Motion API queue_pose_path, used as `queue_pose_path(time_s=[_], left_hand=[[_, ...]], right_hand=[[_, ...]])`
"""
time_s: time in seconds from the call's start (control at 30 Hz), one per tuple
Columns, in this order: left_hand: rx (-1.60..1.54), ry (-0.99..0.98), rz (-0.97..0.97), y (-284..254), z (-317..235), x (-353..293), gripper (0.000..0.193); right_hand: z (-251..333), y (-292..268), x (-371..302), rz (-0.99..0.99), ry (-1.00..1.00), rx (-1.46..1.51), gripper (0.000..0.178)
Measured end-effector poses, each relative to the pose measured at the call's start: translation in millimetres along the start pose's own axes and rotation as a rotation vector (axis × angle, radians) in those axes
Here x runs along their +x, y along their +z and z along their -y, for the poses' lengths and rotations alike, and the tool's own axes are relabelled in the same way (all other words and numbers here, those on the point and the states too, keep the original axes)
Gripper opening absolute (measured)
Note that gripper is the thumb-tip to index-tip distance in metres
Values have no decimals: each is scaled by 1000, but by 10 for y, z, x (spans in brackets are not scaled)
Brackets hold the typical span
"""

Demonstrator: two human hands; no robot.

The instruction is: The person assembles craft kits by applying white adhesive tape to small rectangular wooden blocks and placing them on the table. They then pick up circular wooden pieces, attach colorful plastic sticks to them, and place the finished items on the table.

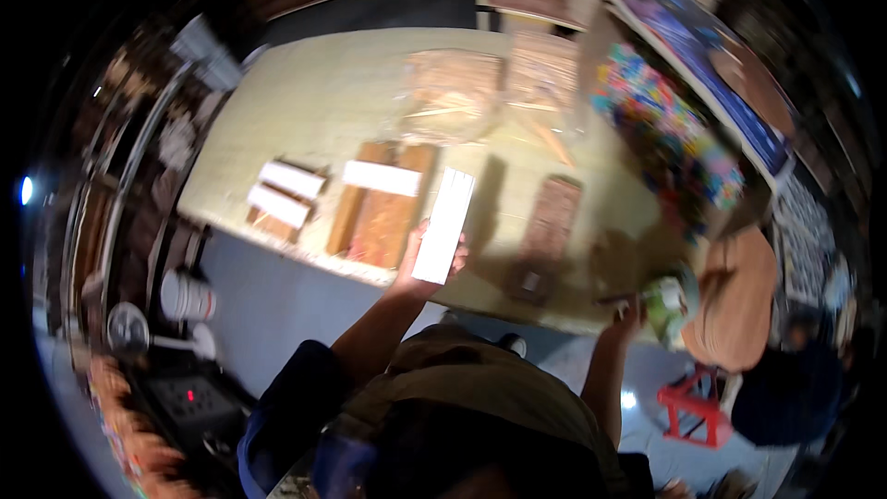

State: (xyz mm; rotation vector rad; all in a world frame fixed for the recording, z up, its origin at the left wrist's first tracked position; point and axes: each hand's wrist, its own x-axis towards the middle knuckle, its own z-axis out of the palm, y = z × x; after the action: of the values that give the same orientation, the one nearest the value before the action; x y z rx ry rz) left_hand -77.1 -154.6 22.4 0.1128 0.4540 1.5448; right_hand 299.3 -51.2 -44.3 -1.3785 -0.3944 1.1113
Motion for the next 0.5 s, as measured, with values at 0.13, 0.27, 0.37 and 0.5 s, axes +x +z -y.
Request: queue_pose_path(time_s=[0.13,0.27,0.37,0.5], left_hand=[[-19,300,-223,-472,-362,-329,52],[95,491,-205,-827,-657,-391,43],[88,559,-242,-979,-736,-316,38],[38,559,-97,-1278,-735,-156,38]], right_hand=[[-47,-235,-191,13,-106,-124,61],[-190,-490,146,-48,-169,-217,47],[-237,-432,321,18,-157,-138,48],[-292,-405,471,78,-215,-152,50]])
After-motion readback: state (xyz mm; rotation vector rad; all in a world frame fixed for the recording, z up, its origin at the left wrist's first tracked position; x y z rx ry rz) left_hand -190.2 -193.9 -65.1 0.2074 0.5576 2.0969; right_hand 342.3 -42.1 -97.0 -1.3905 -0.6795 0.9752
